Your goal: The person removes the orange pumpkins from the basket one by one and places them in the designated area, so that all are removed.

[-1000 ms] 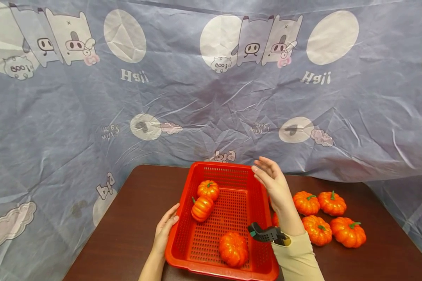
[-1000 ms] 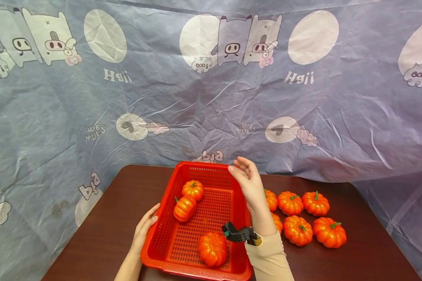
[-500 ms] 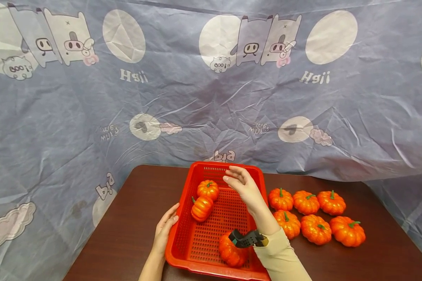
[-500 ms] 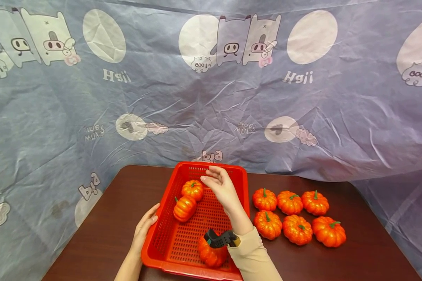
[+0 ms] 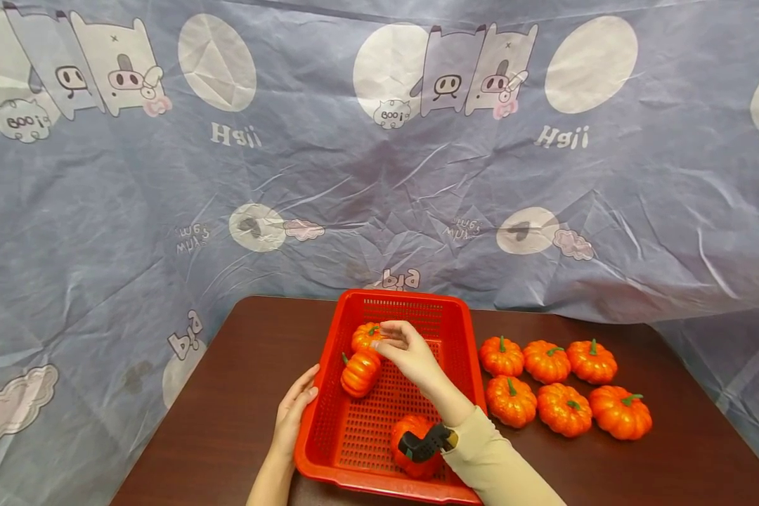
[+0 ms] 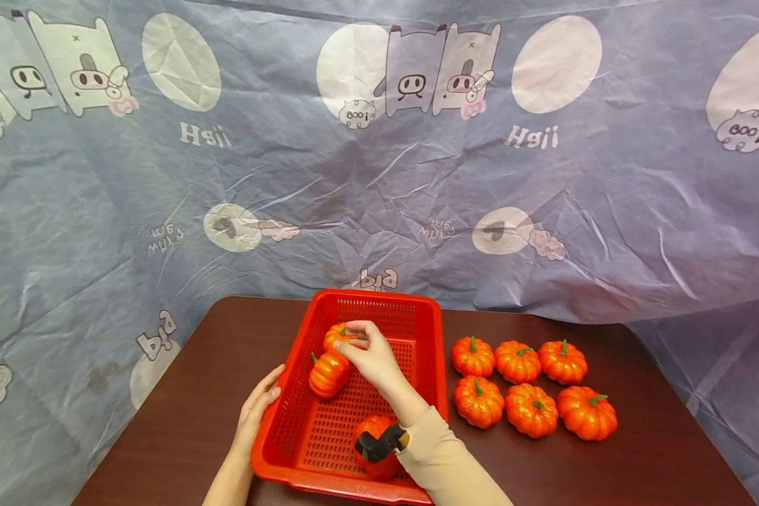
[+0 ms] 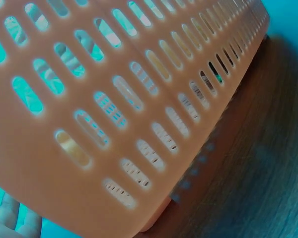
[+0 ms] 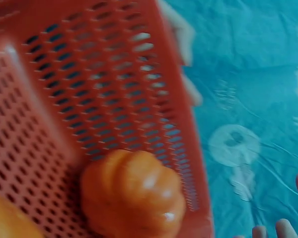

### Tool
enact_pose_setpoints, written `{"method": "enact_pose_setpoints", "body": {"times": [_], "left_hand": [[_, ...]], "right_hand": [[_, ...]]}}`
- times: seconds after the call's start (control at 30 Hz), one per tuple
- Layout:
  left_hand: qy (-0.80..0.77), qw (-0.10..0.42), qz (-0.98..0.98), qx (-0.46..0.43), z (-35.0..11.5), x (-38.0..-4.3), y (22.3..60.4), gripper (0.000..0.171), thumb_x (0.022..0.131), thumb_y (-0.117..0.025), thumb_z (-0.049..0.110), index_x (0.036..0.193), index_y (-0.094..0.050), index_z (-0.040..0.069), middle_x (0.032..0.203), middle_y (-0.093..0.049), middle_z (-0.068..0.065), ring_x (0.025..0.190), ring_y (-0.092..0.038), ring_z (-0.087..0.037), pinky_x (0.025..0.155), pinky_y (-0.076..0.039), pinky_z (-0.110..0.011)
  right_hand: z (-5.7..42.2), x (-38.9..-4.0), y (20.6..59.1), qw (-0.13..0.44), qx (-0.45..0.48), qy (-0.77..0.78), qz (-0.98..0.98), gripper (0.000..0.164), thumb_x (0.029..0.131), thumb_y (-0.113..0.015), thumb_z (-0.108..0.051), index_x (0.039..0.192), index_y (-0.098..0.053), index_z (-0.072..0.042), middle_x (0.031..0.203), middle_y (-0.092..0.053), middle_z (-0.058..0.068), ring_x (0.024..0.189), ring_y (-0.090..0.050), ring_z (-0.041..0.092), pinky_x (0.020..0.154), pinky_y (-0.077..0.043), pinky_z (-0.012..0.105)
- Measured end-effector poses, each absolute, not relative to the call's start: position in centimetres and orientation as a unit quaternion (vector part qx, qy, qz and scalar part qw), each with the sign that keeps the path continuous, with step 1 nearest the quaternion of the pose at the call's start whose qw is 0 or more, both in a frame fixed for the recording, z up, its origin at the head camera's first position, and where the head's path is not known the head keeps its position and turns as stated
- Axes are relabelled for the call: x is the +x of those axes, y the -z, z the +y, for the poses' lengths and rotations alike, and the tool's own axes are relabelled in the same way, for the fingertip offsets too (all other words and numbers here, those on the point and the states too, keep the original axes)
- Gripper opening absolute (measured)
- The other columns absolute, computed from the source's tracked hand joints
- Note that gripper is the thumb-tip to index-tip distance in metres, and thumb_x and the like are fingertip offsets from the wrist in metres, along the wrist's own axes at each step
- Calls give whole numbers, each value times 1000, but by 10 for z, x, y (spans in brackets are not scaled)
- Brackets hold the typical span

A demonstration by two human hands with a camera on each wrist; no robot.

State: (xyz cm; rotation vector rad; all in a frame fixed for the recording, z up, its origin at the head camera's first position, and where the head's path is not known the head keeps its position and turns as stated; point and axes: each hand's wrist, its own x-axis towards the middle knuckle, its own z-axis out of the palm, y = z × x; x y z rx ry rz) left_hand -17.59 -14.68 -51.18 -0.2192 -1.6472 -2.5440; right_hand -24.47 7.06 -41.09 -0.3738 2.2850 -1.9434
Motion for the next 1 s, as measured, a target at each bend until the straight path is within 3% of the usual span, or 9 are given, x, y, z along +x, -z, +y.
{"method": "enact_pose_setpoints", "body": {"times": [0.57, 0.8, 1.0], "left_hand": [[841, 43, -535, -64, -146, -175, 509, 47, 98, -42, 10, 142, -33, -4, 131, -52, -1, 109, -56, -15, 88, -48, -30], [840, 47, -536, -66, -145, -175, 510, 46, 98, -42, 9, 141, -34, -4, 129, -53, -1, 108, -56, -15, 87, -48, -30], [842, 43, -533, -70, -144, -174, 507, 46, 98, -39, 7, 142, -32, -5, 129, -53, -2, 108, -56, -16, 88, -48, -31]], "right_hand": [[53, -242, 434, 108, -108, 587, 795, 59, 81, -71, -24, 129, -48, 1, 131, -45, 25, 120, -43, 41, 92, -41, 50], [49, -242, 438, 120, -123, 590, 789, 64, 80, -72, -20, 131, -42, 7, 124, -51, 27, 113, -50, 36, 90, -43, 44], [48, -241, 439, 133, -115, 590, 788, 69, 77, -74, -17, 132, -40, 8, 126, -47, 26, 112, -49, 37, 91, -43, 46]]}}
